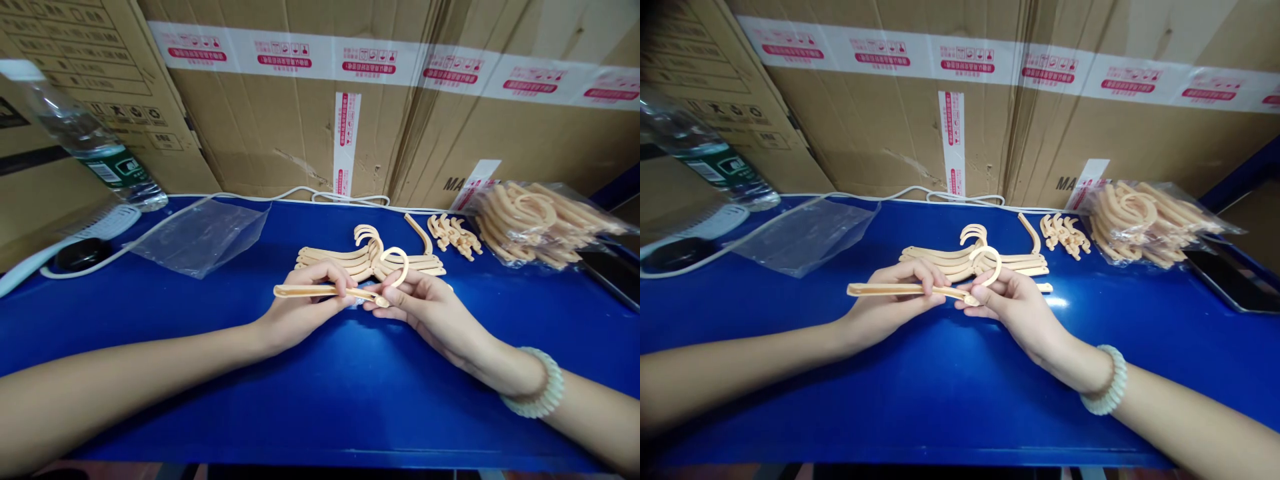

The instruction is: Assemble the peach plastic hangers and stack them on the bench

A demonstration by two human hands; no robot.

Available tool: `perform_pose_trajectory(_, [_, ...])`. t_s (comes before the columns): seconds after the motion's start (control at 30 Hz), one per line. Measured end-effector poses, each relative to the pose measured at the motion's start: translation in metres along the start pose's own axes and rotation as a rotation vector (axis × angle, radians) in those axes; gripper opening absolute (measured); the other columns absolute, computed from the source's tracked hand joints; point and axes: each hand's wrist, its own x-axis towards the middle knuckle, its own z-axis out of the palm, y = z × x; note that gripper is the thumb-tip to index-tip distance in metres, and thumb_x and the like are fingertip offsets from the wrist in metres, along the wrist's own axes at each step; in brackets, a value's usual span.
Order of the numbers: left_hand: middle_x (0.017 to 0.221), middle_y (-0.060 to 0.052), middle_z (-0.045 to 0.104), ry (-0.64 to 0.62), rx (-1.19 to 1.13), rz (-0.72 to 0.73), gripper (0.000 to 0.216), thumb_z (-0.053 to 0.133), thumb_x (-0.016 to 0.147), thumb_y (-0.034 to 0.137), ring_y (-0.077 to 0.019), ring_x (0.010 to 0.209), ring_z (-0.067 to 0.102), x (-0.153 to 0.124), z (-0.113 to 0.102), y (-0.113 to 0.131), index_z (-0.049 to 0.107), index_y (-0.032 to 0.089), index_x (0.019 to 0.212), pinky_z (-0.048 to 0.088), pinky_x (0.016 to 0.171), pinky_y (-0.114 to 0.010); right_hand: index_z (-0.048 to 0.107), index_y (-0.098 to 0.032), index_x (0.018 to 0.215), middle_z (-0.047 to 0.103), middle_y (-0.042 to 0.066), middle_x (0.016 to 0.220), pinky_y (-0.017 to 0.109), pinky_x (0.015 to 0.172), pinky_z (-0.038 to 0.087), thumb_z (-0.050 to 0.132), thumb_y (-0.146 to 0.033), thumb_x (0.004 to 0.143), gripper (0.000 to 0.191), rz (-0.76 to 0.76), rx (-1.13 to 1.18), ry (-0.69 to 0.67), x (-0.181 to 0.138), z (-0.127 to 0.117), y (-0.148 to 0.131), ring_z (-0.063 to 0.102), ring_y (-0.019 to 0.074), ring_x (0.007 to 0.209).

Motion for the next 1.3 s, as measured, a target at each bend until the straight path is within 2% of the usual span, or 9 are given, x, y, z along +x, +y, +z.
perform_pose_trajectory(0.3, [0.082, 0.000, 0.067, -0.049, -0.008, -0.034, 0.017, 0.073, 0.084, 0.018, -0.0160, 0.083, 0.067, -0.004, 0.002, 0.000, 0.060, 0.018, 0.073, 0.052, 0.079, -0.029, 0.060, -0.020, 0.094, 0.076, 0.003, 0.080, 0.031, 0.074, 0.065, 0.086, -0.045, 0.078, 0.040, -0.062, -0.154, 0.013, -0.004, 0.004, -0.007, 0.077, 0.0199, 0.073])
perform_pose_trajectory(0.43, [0.082, 0.000, 0.066, -0.063, -0.021, -0.037, 0.017, 0.073, 0.084, 0.016, -0.0159, 0.086, 0.067, -0.005, 0.003, -0.001, 0.060, 0.018, 0.073, 0.053, 0.080, -0.028, 0.058, -0.021, 0.091, 0.076, 0.004, 0.079, 0.033, 0.073, 0.066, 0.086, -0.048, 0.077, 0.041, -0.084, -0.202, 0.017, -0.004, 0.005, -0.006, 0.077, 0.0216, 0.074])
perform_pose_trajectory(0.63, [0.080, 0.000, 0.066, -0.088, -0.123, -0.147, 0.017, 0.075, 0.082, 0.019, -0.0151, 0.080, 0.069, -0.004, 0.004, 0.001, 0.060, 0.017, 0.076, 0.056, 0.074, -0.026, 0.055, -0.022, 0.086, 0.074, 0.002, 0.073, 0.033, 0.069, 0.066, 0.083, -0.046, 0.080, 0.038, -0.114, -0.267, 0.031, -0.003, 0.003, -0.001, 0.077, 0.0227, 0.072])
perform_pose_trajectory(0.83, [0.081, 0.001, 0.064, -0.084, -0.131, -0.149, 0.014, 0.075, 0.080, 0.017, -0.0140, 0.081, 0.069, -0.004, 0.004, 0.002, 0.061, 0.017, 0.076, 0.058, 0.075, -0.025, 0.055, -0.022, 0.082, 0.073, 0.002, 0.071, 0.030, 0.065, 0.064, 0.080, -0.042, 0.082, 0.032, -0.176, -0.328, 0.036, -0.005, 0.006, -0.004, 0.074, 0.0187, 0.064])
perform_pose_trajectory(1.1, [0.075, 0.002, 0.062, -0.079, -0.163, -0.199, 0.020, 0.078, 0.078, 0.021, -0.0105, 0.070, 0.063, -0.004, 0.006, 0.002, 0.059, 0.017, 0.079, 0.051, 0.064, -0.020, 0.057, -0.022, 0.080, 0.073, 0.002, 0.070, 0.028, 0.063, 0.060, 0.080, -0.041, 0.082, 0.029, -0.221, -0.348, 0.034, -0.005, 0.009, -0.003, 0.073, 0.0181, 0.064])
perform_pose_trajectory(1.2, [0.077, 0.002, 0.064, -0.064, -0.176, -0.203, 0.023, 0.080, 0.077, 0.022, -0.0098, 0.072, 0.064, -0.003, 0.007, 0.002, 0.058, 0.017, 0.083, 0.053, 0.068, -0.020, 0.063, -0.021, 0.080, 0.073, 0.002, 0.070, 0.025, 0.059, 0.057, 0.080, -0.039, 0.082, 0.026, -0.250, -0.386, 0.045, -0.005, 0.009, -0.005, 0.068, 0.0151, 0.061])
perform_pose_trajectory(1.3, [0.083, 0.002, 0.069, -0.044, -0.209, -0.254, 0.033, 0.083, 0.075, 0.024, -0.0129, 0.079, 0.070, -0.003, 0.009, 0.002, 0.056, 0.018, 0.092, 0.058, 0.076, -0.024, 0.068, -0.019, 0.076, 0.073, 0.003, 0.079, 0.022, 0.052, 0.054, 0.081, -0.037, 0.081, 0.022, -0.275, -0.435, 0.065, -0.005, 0.012, -0.004, 0.062, 0.0121, 0.059])
